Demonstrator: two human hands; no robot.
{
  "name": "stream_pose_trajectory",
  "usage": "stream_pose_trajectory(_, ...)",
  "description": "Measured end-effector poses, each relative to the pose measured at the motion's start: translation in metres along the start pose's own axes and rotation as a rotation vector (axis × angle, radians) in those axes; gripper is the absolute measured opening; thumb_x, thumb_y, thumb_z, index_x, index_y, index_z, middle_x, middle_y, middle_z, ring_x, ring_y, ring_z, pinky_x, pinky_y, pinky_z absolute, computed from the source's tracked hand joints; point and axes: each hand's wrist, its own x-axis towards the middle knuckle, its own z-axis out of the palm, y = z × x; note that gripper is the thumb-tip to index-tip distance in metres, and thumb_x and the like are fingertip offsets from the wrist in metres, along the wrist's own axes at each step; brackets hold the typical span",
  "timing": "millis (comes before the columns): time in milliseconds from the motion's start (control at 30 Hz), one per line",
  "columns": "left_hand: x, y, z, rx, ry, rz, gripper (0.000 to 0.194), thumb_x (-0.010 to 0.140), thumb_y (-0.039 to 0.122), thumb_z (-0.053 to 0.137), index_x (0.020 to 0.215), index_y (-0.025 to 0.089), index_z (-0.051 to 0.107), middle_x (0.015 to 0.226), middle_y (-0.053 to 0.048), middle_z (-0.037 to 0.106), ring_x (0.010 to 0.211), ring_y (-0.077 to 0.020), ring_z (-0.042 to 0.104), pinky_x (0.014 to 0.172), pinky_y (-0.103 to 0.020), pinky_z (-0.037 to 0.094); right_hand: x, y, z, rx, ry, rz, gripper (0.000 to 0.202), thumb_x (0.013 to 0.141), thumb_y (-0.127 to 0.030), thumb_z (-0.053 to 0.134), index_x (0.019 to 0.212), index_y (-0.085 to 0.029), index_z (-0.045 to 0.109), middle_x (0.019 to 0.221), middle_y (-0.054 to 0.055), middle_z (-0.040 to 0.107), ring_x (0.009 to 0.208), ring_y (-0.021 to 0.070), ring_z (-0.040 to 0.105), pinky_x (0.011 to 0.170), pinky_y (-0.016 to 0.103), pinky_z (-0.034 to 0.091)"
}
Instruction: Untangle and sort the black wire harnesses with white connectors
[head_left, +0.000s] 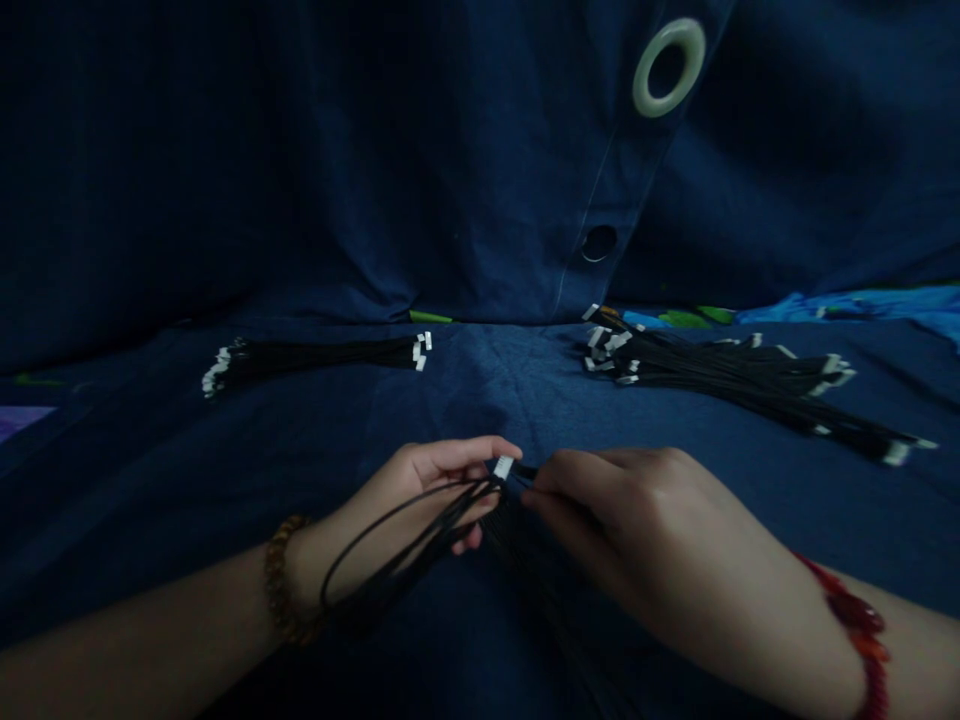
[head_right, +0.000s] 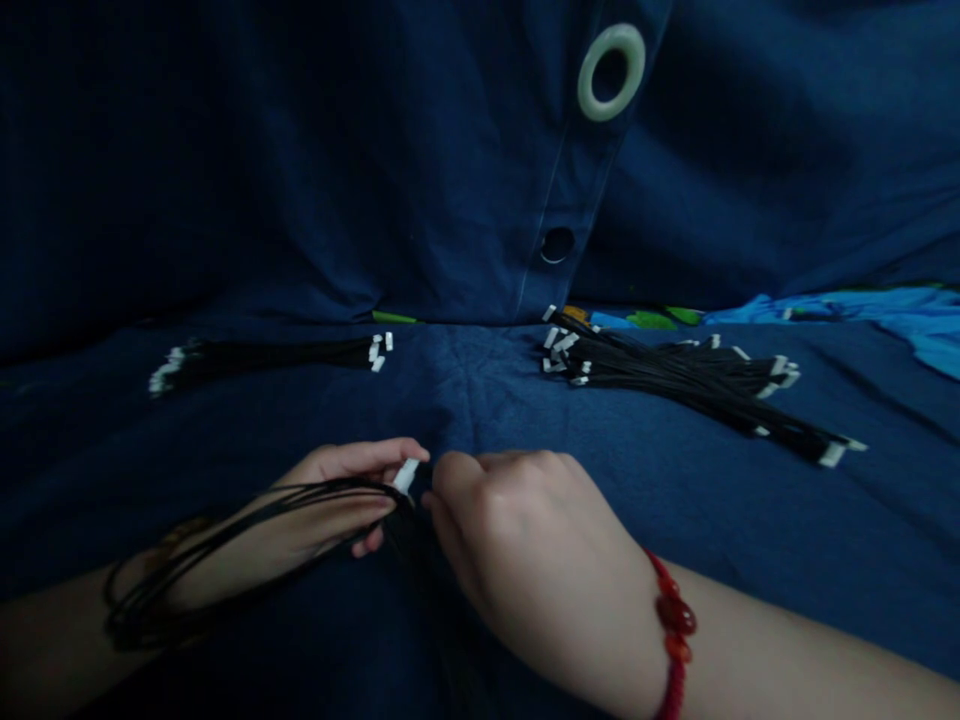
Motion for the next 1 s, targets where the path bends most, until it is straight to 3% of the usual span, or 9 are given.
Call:
stream_pose_trajectory(100,-0.003,0.003,0.002,0.057,0.061,0.015,0.033,0.072,0.021,0.061,0.105,0.020,0.059,0.071,0.001,0.056,0.050,-0.0060,0.052,0.046,-0.016,0.041,0.001,0.006,-0.009,-0.026,-0.008,0.065,0.014,0.083,-0.028,0.046,0.075,-0.022,0.056,0.058,-0.002,0.057,0.048,0.0122,0.052,0.046,0.022,0.034)
stream_pose_trajectory(233,-0.005,0.002,0.003,0.058,0.037,0.051,0.033,0.074,0.021,0.060,0.107,0.020,0.058,0.064,0.003,0.052,0.050,-0.0064,0.050,0.045,-0.015,0.040,0.003,0.010,-0.020,0.049,-0.041,0.079,0.014,0.081,-0.029,0.048,0.071,-0.026,0.057,0.055,-0.005,0.055,0.045,0.0100,0.048,0.044,0.021,0.031)
stream_pose_trajectory(433,-0.004,0.000,0.003,0.038,0.053,0.058,0.034,0.073,0.020,0.060,0.107,0.019,0.056,0.066,0.002,0.051,0.050,-0.0069,0.050,0.044,-0.016,0.040,0.002,0.001,-0.010,-0.010,-0.017,0.101,0.015,0.081,-0.029,0.046,0.072,-0.022,0.055,0.055,-0.003,0.055,0.043,0.0102,0.047,0.042,0.021,0.030)
stream_pose_trajectory(600,-0.008,0.006,0.006,0.086,-0.003,0.006,0.033,0.075,0.020,0.058,0.108,0.018,0.055,0.063,0.003,0.051,0.050,-0.0062,0.048,0.045,-0.014,0.038,-0.001,-0.002,-0.003,-0.008,0.038,0.023,0.015,0.084,-0.024,0.044,0.072,-0.020,0.053,0.057,-0.002,0.054,0.044,0.0102,0.047,0.044,0.022,0.030)
stream_pose_trajectory(767,-0.009,0.011,0.009,0.079,0.028,-0.064,0.033,0.076,0.017,0.057,0.109,0.015,0.055,0.057,0.004,0.051,0.047,-0.0060,0.048,0.042,-0.013,0.034,0.002,0.000,0.004,0.008,0.037,0.017,0.016,0.085,-0.022,0.042,0.073,-0.018,0.052,0.059,-0.001,0.055,0.048,0.0111,0.050,0.047,0.022,0.032)
stream_pose_trajectory(1000,-0.006,0.000,0.003,0.007,0.059,0.038,0.034,0.072,0.019,0.061,0.105,0.021,0.058,0.069,0.002,0.055,0.051,-0.0058,0.051,0.048,-0.016,0.041,0.000,-0.001,-0.002,-0.068,0.075,0.003,0.014,0.084,-0.024,0.044,0.076,-0.019,0.053,0.058,-0.001,0.056,0.047,0.0122,0.051,0.046,0.023,0.032)
